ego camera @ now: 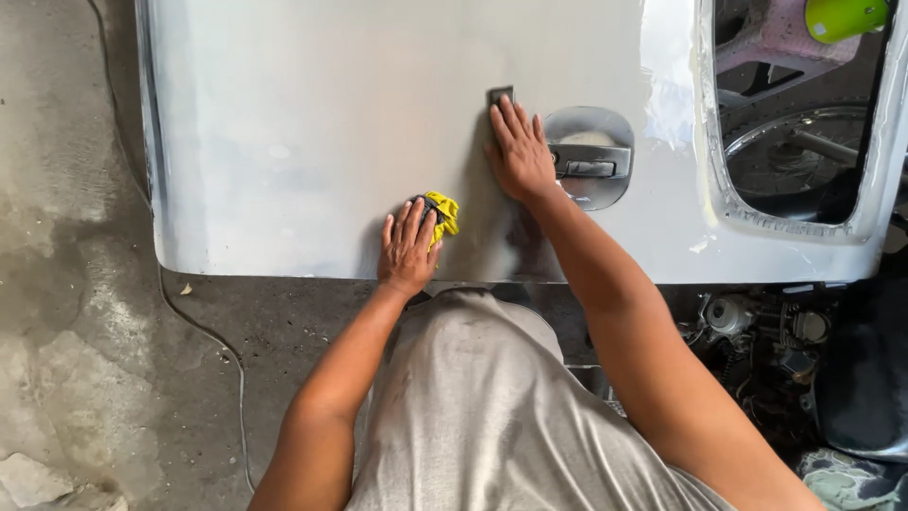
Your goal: Wet sanding a car door with sandpaper and a sponge in a workshop environment.
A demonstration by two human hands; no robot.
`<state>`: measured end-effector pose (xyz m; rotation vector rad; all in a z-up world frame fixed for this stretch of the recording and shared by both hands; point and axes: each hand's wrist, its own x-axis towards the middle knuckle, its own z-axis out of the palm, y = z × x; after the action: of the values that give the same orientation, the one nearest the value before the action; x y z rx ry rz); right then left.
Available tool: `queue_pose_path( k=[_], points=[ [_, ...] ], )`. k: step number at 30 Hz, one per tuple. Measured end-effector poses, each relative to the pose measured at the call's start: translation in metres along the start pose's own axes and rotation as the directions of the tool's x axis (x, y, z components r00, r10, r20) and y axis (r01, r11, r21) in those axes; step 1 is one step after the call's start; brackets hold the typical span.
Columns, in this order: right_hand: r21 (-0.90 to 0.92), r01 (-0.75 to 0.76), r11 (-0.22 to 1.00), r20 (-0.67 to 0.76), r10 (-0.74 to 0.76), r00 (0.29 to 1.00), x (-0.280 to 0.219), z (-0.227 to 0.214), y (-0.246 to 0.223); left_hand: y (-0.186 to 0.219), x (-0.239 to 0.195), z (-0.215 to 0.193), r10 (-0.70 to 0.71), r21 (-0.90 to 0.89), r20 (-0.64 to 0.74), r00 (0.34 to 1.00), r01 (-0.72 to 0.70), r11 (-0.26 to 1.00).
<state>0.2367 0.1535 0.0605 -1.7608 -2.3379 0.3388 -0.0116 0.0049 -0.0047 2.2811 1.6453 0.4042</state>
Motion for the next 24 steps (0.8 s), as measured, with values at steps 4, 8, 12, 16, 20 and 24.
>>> queue_pose_path(
  k=[4, 8, 12, 16, 20, 24],
  points=[
    [-0.580, 0.186, 0.793, -0.033, -0.251, 0.967, -0.029, 0.079, 0.013, -0.029, 0.006, 0.002, -0.078, 0.050, -0.084, 0.993, 0.082, 0.995],
    [-0.001, 0.415, 0.910, 0.358, -0.387, 0.850, -0.137, 0.023, -0.035, -0.063, 0.011, -0.014, -0.313, 0.022, -0.189, 0.931, 0.322, 0.946],
    [-0.050, 0.107, 0.993, 0.434, -0.075, 0.898, -0.236, 0.005, 0.037, -0.074, 0.033, 0.001, -0.392, -0.007, -0.259, 0.883, 0.404, 0.915],
    [-0.152, -0.227, 0.962, 0.182, 0.253, 0.950, -0.293, 0.002, 0.096, -0.006, 0.062, 0.032, -0.258, -0.077, -0.322, 0.911, 0.247, 0.966],
    [-0.118, -0.397, 0.910, 0.080, 0.407, 0.910, -0.263, 0.014, 0.067, 0.098, 0.074, 0.055, 0.261, -0.159, -0.060, 0.963, -0.267, 0.950],
    [0.080, -0.250, 0.965, -0.025, 0.253, 0.967, -0.235, 0.037, 0.016, 0.103, 0.056, 0.070, 0.521, 0.003, 0.086, 0.849, -0.523, 0.852]
  ],
)
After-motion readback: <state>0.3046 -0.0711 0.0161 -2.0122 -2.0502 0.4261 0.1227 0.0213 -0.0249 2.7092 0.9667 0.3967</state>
